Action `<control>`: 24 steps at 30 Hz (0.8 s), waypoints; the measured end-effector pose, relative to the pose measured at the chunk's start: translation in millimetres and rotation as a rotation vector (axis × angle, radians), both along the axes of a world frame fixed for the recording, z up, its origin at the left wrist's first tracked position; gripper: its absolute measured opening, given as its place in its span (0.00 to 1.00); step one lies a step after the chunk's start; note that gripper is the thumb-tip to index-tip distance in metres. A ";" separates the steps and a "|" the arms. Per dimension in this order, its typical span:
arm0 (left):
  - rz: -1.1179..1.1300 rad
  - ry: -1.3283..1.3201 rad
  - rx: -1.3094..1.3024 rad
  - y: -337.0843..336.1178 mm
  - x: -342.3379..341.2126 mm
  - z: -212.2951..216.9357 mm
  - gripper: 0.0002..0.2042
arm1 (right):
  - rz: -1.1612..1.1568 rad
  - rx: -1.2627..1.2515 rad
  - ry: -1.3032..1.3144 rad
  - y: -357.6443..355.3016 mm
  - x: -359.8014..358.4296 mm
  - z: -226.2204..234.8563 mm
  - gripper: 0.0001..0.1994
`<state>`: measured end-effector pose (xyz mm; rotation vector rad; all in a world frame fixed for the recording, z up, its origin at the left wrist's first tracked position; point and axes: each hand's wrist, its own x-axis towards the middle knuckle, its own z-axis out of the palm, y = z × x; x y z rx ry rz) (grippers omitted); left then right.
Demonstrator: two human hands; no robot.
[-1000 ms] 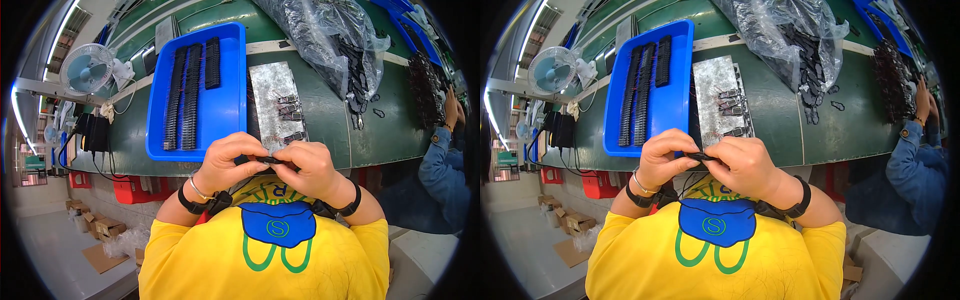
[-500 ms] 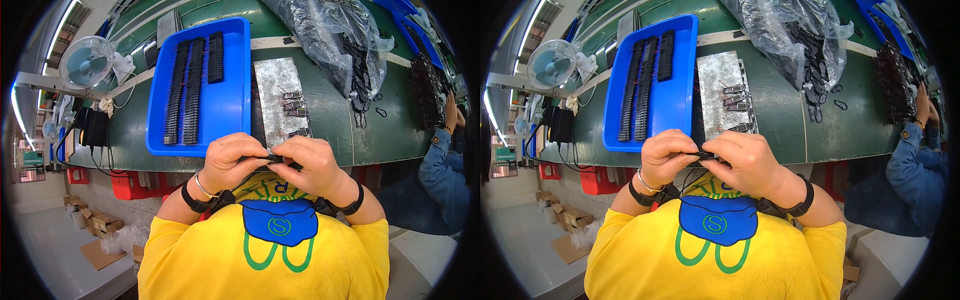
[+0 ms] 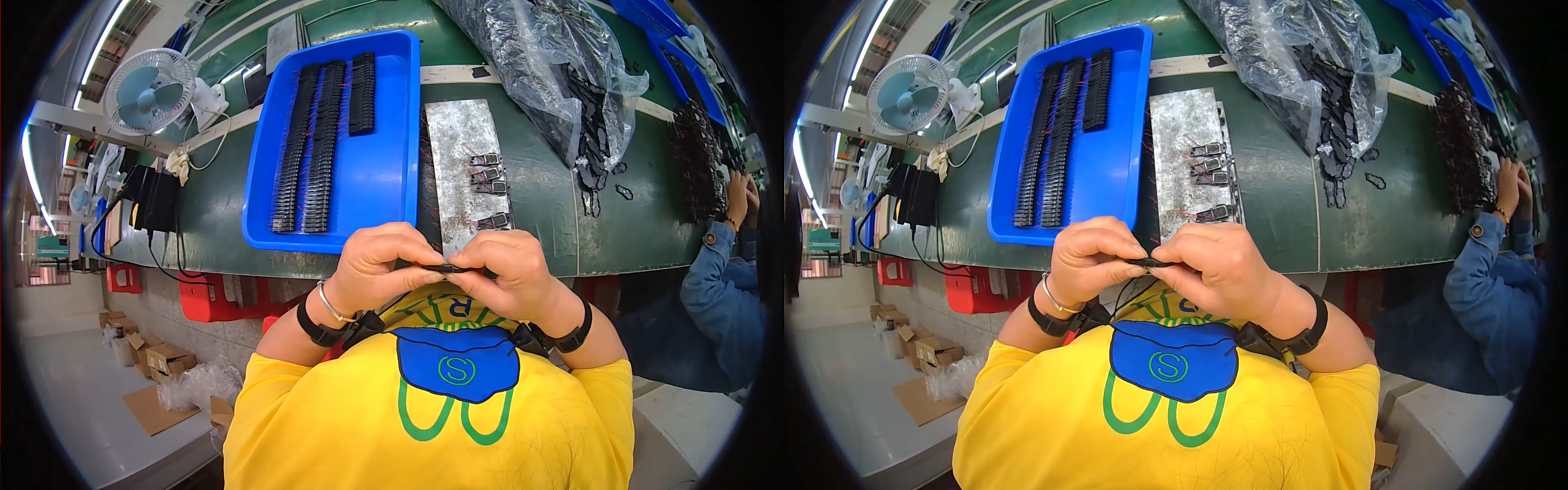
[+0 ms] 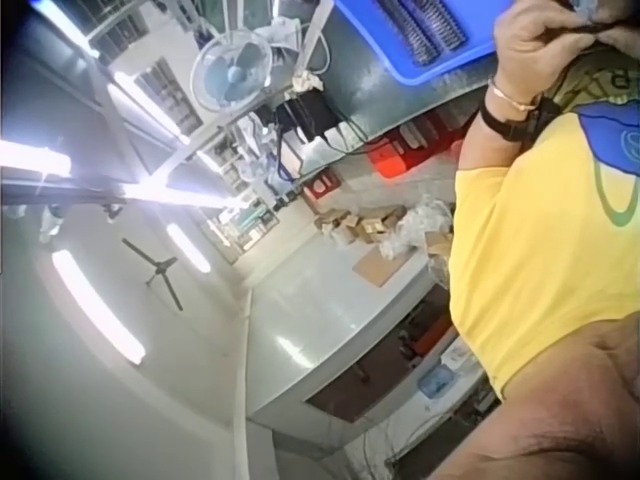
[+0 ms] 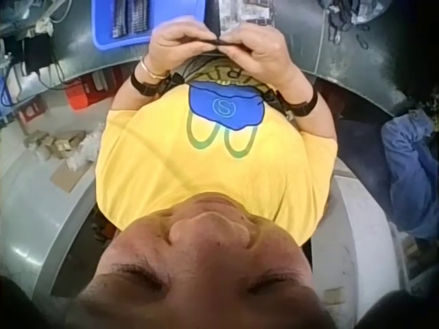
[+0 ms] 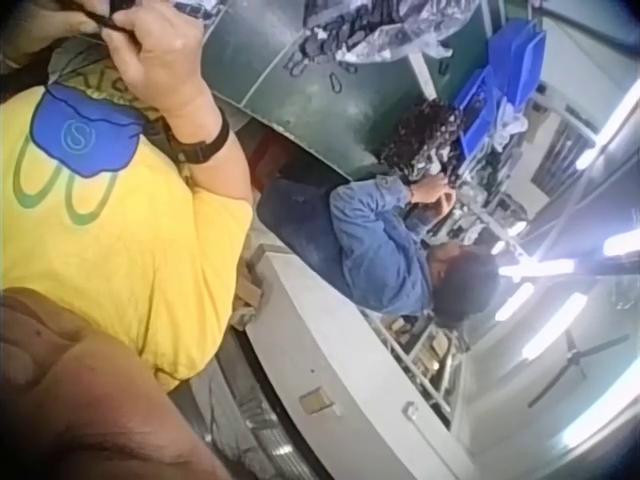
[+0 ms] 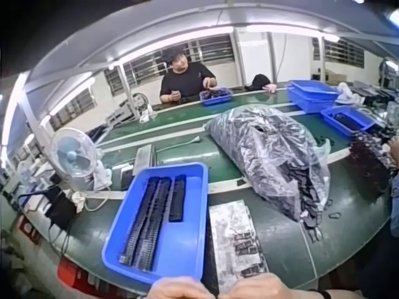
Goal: The person picks up a speaker and a rubber gasket by hand, fits the gasket onto the speaker, and places the assembled unit onto a metal plate. This process is repeated for several units, with the person occasionally reaching into a blue tray to rearrange the remaining speakers.
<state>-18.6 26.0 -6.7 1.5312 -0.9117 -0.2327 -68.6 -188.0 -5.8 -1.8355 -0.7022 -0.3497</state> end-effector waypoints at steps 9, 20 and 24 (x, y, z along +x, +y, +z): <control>0.100 0.012 0.145 -7.4 -8.0 20.6 0.10 | -0.075 -0.048 0.031 -0.1 -2.7 -3.4 0.08; 0.029 -0.678 0.444 -4.7 3.9 44.3 0.11 | -0.085 -0.107 -0.002 3.0 -2.9 -1.3 0.09; -0.029 -0.723 0.500 1.0 15.5 48.9 0.09 | -0.080 -0.054 0.057 2.2 -2.0 5.2 0.09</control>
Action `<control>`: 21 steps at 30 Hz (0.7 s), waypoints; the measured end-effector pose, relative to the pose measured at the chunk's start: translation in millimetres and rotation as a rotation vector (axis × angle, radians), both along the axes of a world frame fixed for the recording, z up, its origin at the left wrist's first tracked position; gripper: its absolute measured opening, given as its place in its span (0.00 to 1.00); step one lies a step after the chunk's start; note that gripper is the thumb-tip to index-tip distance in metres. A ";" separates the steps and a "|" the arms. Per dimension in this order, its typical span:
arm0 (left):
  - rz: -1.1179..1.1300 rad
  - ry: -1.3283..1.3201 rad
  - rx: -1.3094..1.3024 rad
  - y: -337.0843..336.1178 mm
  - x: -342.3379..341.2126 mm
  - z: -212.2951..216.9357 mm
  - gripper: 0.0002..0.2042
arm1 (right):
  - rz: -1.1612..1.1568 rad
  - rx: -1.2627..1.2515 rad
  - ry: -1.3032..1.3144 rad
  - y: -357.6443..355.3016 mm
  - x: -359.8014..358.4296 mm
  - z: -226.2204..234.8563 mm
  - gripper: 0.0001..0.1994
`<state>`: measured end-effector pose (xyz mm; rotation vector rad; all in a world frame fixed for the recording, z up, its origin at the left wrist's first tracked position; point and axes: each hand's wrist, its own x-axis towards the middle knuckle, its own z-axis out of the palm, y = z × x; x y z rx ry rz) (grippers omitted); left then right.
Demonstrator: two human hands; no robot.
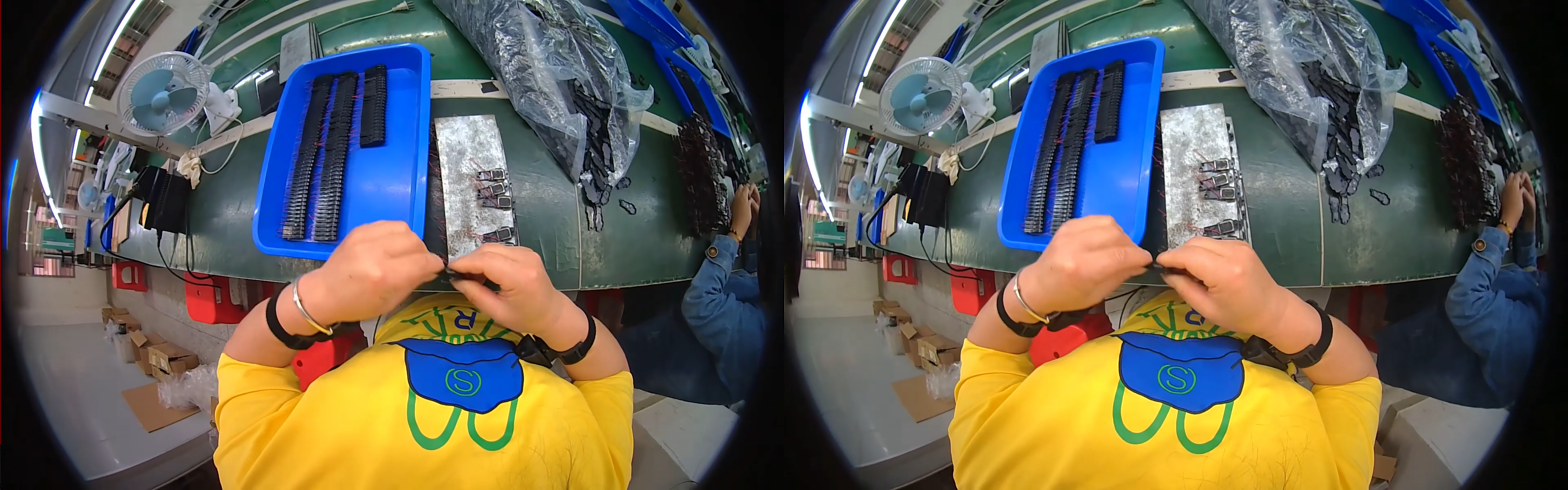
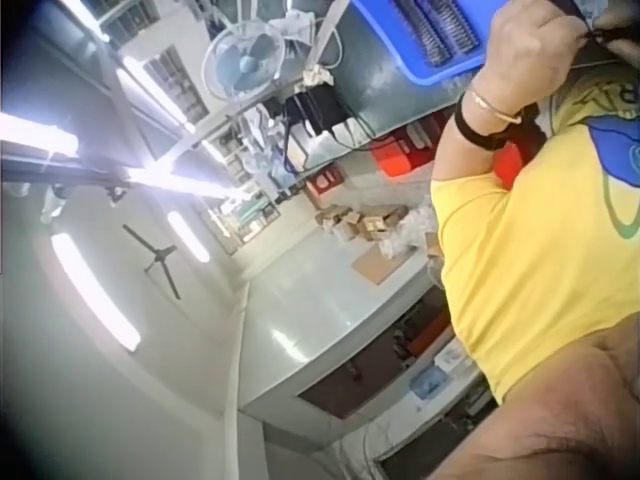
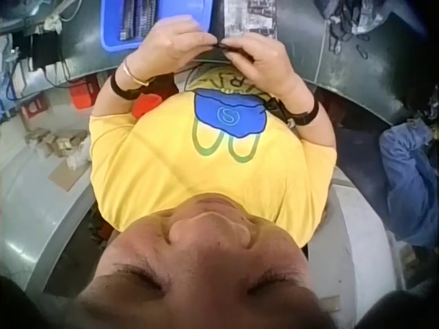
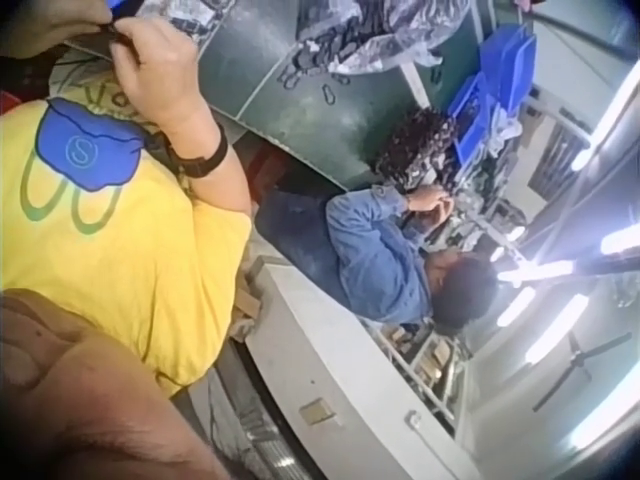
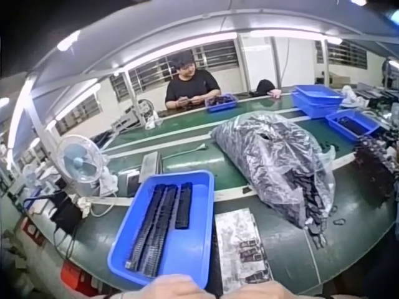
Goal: The person picks up a speaker and a rubber gasket by hand, fits the gasket onto the speaker, and places the assembled unit onto a metal plate. This process is repeated for several units, with the person occasionally reaching into a blue tray to rearrange the remaining speakers.
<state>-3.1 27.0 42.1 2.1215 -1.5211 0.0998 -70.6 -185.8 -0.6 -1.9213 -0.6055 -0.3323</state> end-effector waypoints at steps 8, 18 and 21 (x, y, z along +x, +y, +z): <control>0.433 0.058 0.101 39.3 95.5 -21.9 0.07 | -0.170 0.211 0.206 -23.6 -9.7 1.3 0.08; 0.386 -0.056 0.348 34.4 146.6 -44.7 0.06 | -0.218 0.134 0.192 -42.2 -20.1 -8.1 0.08; 0.386 -0.080 0.367 33.9 149.4 -46.0 0.05 | -0.227 0.135 0.176 -45.7 -22.3 -10.3 0.08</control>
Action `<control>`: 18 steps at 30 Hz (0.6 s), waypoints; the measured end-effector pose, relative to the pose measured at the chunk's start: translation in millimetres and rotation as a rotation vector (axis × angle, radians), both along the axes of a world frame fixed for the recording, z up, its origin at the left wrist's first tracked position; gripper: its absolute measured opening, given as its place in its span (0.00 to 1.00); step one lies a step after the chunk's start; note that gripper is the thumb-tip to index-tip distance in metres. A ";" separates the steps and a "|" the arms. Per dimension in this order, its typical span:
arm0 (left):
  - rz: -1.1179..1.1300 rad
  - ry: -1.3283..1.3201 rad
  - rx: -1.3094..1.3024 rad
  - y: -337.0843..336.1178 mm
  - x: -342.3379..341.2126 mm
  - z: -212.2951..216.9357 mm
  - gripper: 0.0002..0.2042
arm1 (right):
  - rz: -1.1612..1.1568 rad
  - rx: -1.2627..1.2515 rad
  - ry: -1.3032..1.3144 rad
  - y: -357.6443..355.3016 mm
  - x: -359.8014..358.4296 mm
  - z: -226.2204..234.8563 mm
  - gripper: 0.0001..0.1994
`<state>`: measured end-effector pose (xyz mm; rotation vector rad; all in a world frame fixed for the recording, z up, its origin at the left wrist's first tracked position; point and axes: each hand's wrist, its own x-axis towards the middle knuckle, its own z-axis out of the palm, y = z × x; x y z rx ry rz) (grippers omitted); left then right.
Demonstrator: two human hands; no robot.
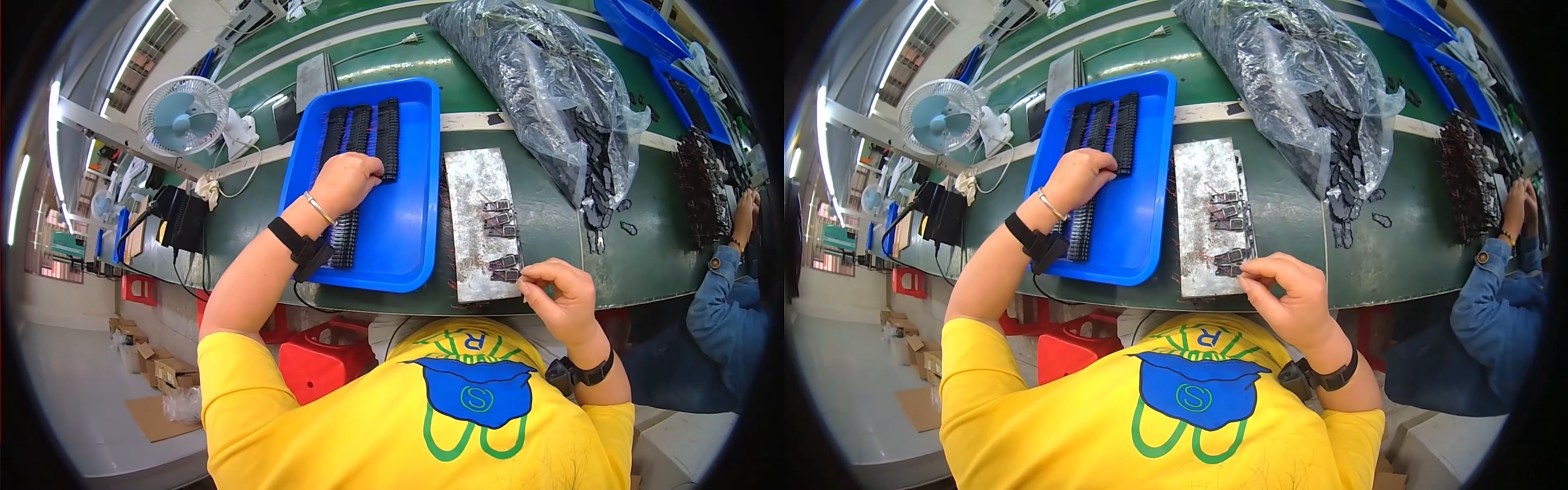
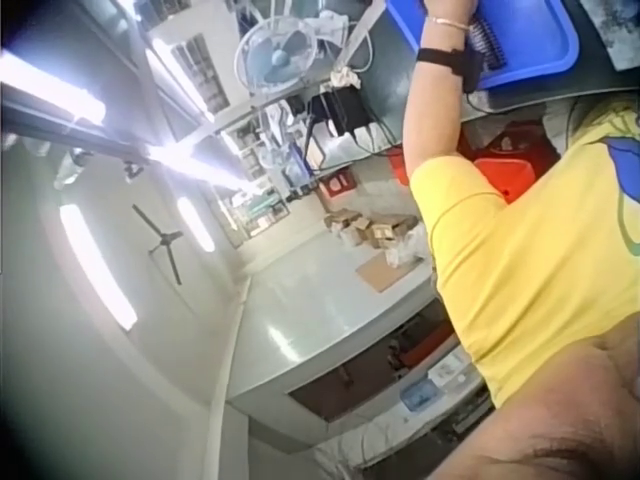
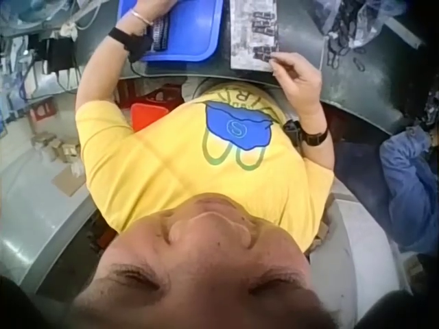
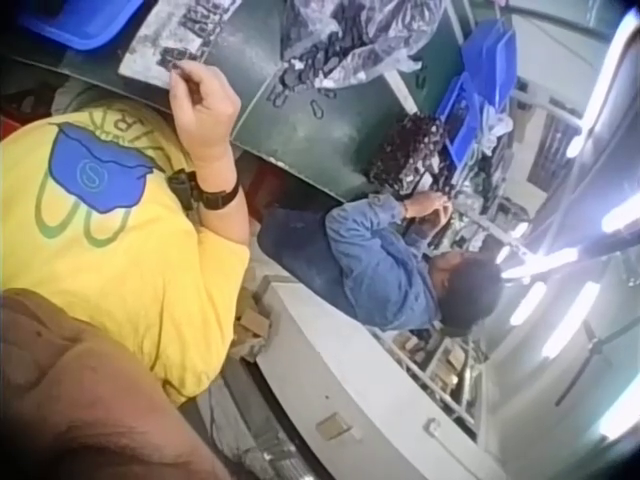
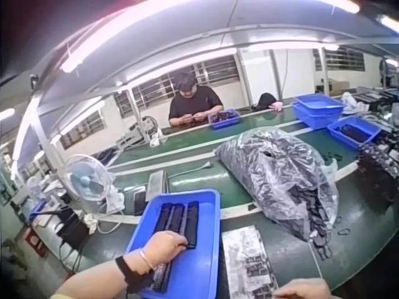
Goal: The person picks up a speaker and a rubber gasket by hand, fits the gasket onto the speaker, and places the assembled unit onto a metal plate. This process is repeated for several units, with the person occasionally reaching into a blue tray to rearrange the remaining speakers.
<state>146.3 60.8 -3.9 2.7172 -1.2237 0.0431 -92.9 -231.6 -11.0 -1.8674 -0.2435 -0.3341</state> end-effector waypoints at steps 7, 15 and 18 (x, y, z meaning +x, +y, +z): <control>0.017 -0.058 0.017 -1.5 -6.9 3.5 0.06 | 0.002 -0.004 -0.004 -2.0 -0.8 -1.2 0.08; -0.052 0.357 -0.487 -30.4 -114.4 60.1 0.06 | 0.058 0.078 -0.088 18.9 23.2 25.0 0.11; -0.092 0.468 -0.705 -40.5 -146.9 49.8 0.07 | 0.139 0.046 -0.175 36.1 33.5 31.9 0.12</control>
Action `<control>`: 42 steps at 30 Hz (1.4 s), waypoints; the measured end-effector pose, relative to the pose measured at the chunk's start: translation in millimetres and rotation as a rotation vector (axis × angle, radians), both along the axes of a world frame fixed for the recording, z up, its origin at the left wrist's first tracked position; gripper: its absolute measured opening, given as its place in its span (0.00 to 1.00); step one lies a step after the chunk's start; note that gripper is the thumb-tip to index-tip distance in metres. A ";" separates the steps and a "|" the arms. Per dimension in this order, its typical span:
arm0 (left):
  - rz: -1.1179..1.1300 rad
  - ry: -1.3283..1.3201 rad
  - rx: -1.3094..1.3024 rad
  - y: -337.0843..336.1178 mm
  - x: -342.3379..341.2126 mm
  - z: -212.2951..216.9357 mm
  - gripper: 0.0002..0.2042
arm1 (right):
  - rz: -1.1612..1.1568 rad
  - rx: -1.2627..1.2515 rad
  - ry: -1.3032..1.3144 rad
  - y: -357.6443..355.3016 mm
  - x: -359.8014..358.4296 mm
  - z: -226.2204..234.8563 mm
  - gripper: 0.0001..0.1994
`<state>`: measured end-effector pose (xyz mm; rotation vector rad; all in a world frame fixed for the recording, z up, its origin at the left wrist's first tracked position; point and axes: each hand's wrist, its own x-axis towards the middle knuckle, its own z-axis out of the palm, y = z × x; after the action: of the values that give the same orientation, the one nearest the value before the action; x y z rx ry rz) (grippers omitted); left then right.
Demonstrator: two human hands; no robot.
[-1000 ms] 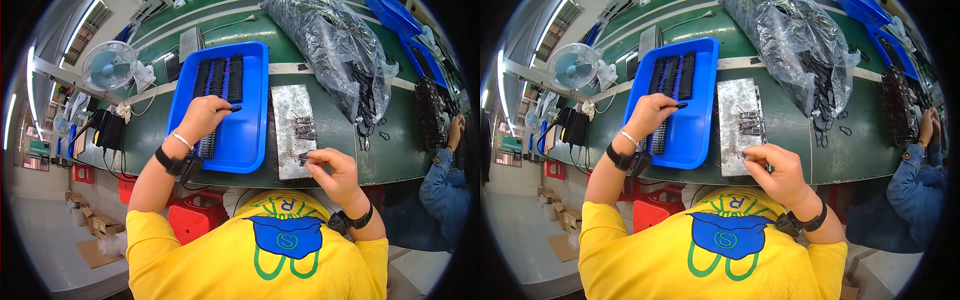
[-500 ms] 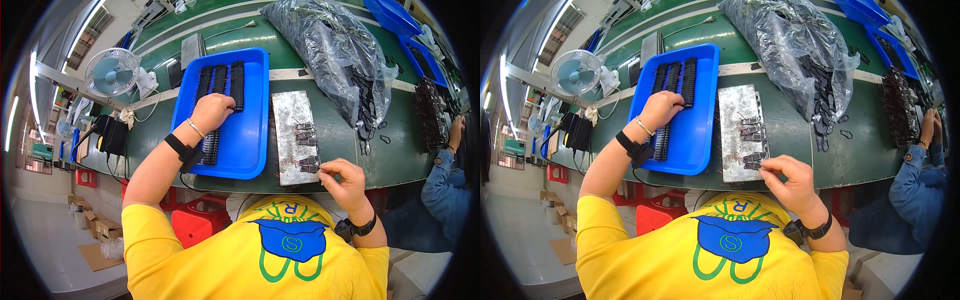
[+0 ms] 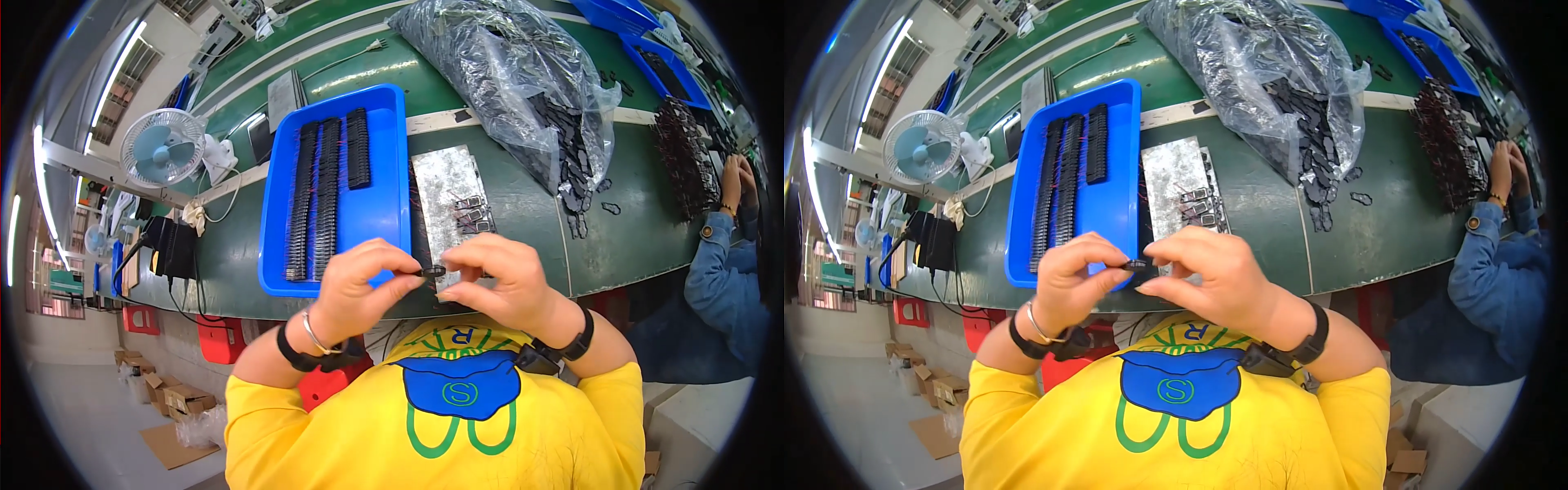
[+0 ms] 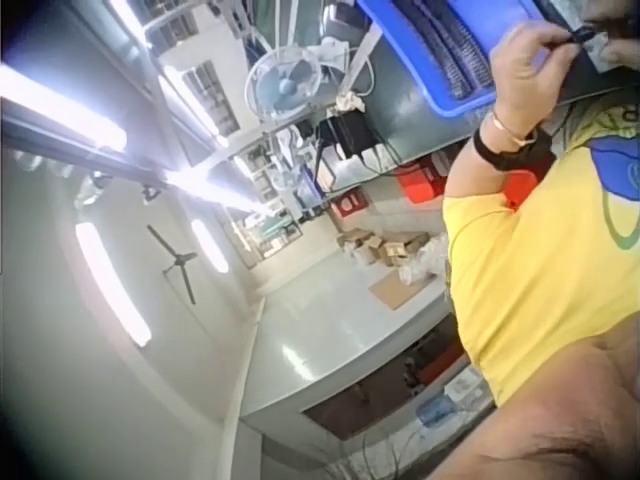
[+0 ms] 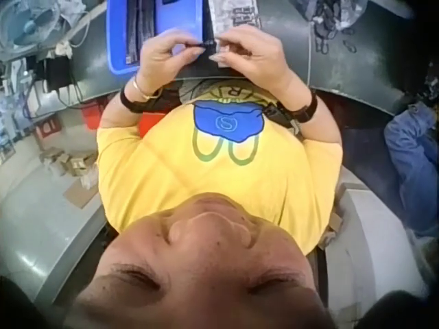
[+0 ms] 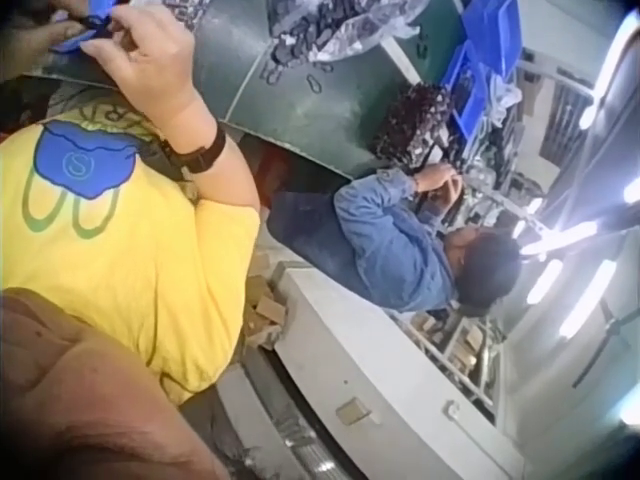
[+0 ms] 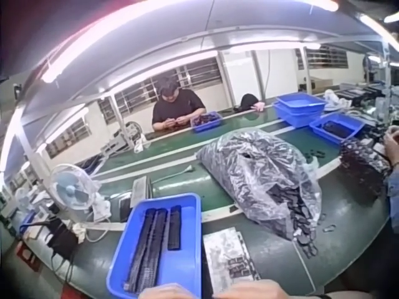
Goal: The person picks up a speaker and a rubber gasket by hand, fits the gasket onto the speaker, and places the assembled unit onto a metal plate. This process is repeated for several units, with the person occasionally reaching into a blue tray to rearrange the remaining speakers.
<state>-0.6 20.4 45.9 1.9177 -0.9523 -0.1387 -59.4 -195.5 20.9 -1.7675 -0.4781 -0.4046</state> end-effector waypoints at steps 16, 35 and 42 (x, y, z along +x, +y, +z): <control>-0.081 -0.259 -0.059 -9.5 -14.8 -14.3 0.11 | 0.053 -0.076 -0.275 6.8 -0.7 -22.2 0.10; -0.090 -0.370 0.127 -9.3 -5.1 -4.0 0.11 | -0.006 -0.195 -0.276 11.2 -0.6 -20.1 0.15; 0.042 -0.343 0.493 20.6 83.3 3.5 0.06 | -0.089 -0.136 0.040 -3.0 -7.8 -13.4 0.17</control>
<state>82.8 41.0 49.4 2.4681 -1.1825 -0.0179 -67.3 -198.5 7.5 -1.9300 -0.4071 -0.4060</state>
